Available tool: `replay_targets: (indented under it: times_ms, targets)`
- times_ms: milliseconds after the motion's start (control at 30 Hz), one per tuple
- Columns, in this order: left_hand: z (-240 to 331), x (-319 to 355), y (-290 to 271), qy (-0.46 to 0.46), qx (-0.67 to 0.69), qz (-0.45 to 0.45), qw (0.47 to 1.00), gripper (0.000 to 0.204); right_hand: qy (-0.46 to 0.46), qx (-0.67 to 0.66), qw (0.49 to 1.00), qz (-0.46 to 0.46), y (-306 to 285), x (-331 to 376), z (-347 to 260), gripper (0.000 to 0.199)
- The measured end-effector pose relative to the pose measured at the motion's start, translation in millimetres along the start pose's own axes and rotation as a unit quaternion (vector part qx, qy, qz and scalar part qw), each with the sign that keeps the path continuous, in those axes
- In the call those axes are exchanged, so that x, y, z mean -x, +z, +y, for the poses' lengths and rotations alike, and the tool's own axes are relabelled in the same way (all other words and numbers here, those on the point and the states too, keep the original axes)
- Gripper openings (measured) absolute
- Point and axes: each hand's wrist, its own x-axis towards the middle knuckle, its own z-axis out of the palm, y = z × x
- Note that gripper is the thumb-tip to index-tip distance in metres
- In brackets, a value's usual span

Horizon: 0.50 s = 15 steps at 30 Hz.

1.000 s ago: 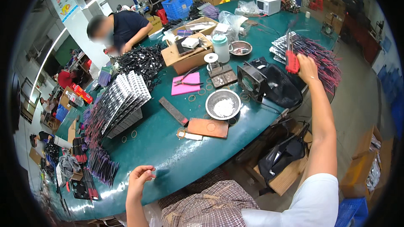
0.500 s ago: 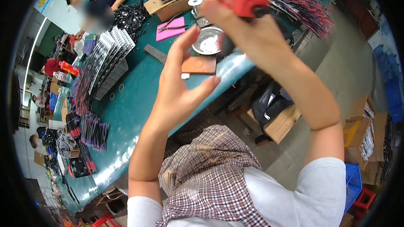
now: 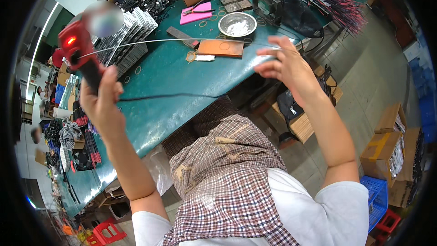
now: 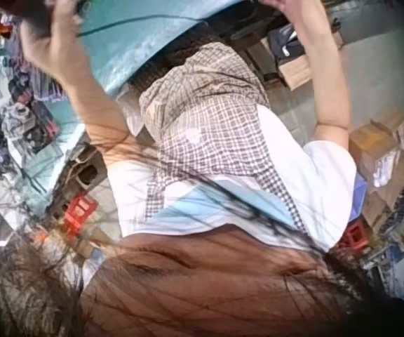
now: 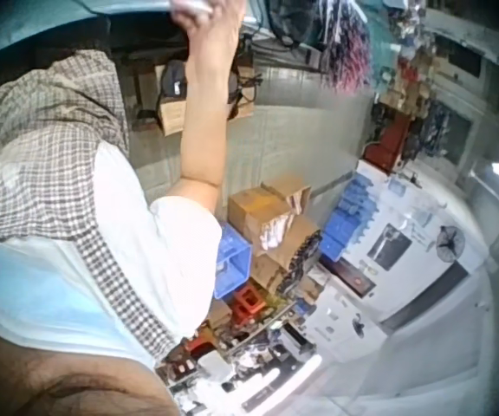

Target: The worker is using a heat tool to secure or process bundles of wires attached to LED strip panels on a factory assembly line.

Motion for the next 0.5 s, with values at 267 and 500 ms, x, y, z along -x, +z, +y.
replay_targets:
  times_ms: [267, 500]
  targets:
    - [-11, -12, -95, -0.046, 0.084, 0.086, 0.992, 0.011, 0.203, 0.255, 0.914, 0.241, -127, 6, 114, 0.067]
    - [-21, 12, -115, -0.089, 0.108, 0.088, 0.986, 0.011, 0.004, 0.424, 0.899, 0.111, -97, -41, -74, 0.057]
